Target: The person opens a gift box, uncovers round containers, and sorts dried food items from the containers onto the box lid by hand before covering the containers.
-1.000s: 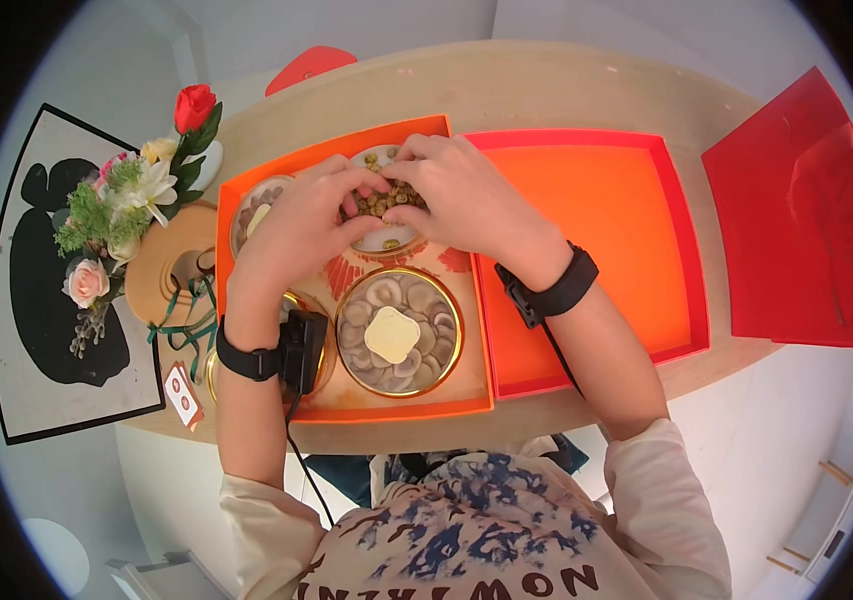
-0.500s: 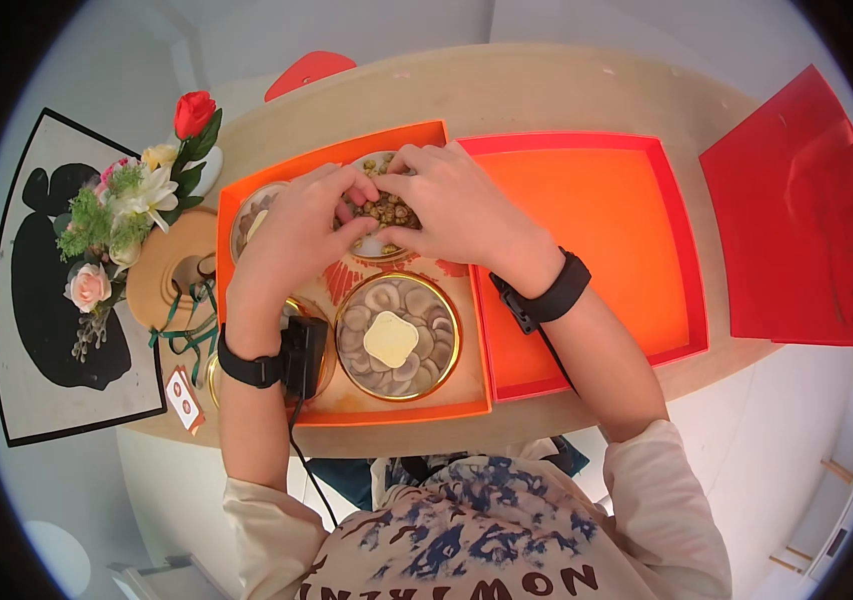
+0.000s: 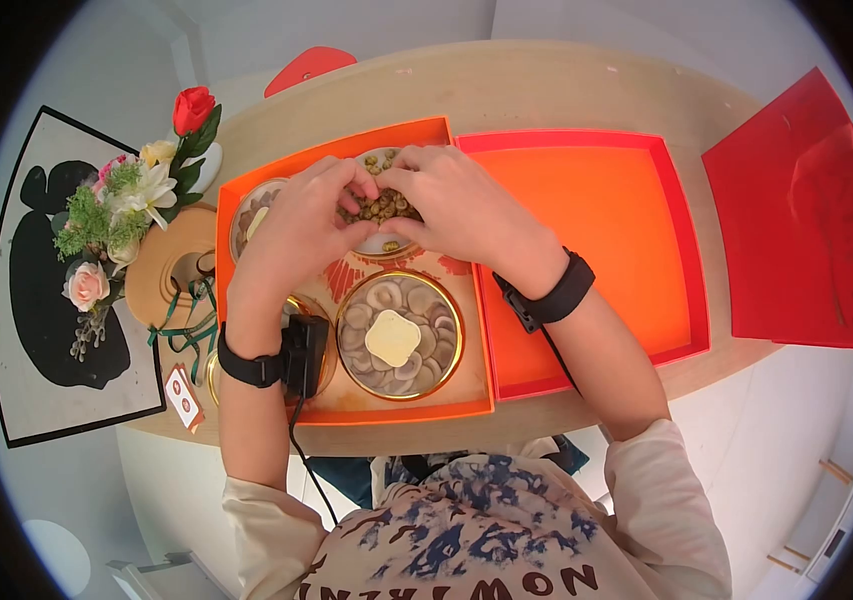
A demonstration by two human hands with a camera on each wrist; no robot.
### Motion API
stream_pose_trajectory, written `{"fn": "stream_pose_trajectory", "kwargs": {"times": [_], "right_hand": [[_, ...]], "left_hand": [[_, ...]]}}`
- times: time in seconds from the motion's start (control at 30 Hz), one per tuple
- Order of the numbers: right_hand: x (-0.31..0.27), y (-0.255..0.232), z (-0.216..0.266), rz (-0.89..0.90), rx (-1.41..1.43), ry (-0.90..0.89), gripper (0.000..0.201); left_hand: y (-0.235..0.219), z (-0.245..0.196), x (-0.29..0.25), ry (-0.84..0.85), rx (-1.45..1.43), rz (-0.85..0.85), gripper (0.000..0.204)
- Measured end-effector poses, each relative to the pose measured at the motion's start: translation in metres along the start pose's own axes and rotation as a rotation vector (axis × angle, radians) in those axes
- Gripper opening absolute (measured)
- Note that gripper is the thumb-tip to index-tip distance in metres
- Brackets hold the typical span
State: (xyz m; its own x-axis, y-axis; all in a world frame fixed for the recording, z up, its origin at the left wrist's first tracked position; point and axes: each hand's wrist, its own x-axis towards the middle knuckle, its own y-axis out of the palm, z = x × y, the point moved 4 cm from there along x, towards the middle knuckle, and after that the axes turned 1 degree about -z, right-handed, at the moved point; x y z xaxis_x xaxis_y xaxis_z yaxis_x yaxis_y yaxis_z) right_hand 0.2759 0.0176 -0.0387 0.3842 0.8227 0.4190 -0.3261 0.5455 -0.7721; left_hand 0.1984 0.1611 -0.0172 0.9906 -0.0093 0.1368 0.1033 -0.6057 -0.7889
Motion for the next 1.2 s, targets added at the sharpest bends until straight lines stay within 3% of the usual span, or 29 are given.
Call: {"fn": "stream_pose_trajectory", "kwargs": {"times": [0.2, 0.5, 0.57, 0.87, 1.2], "right_hand": [[-0.0024, 0.0020, 0.0044, -0.096, -0.113, -0.113, 0.037], [-0.0020, 0.0015, 0.0050, -0.037, -0.066, -0.001, 0.036], [-0.0004, 0.0022, 0.0022, -0.023, -0.064, 0.039, 0.033], [-0.0012, 0.0067, -0.0003, -0.097, -0.100, 0.028, 0.028], [-0.0024, 0.0045, 0.0045, -0.028, -0.099, 0.030, 0.032]], "left_hand": [[-0.0006, -0.0003, 0.0002, -0.046, -0.031, -0.025, 0.023], [-0.0001, -0.0013, 0.0005, -0.009, -0.040, -0.003, 0.022], [-0.0016, -0.0033, 0.0007, -0.072, -0.064, 0.005, 0.023], [0.0012, 0.0015, -0.0024, -0.058, 0.007, 0.018, 0.040], [0.0041, 0.0024, -0.0022, -0.065, 0.020, 0.031, 0.034]]}}
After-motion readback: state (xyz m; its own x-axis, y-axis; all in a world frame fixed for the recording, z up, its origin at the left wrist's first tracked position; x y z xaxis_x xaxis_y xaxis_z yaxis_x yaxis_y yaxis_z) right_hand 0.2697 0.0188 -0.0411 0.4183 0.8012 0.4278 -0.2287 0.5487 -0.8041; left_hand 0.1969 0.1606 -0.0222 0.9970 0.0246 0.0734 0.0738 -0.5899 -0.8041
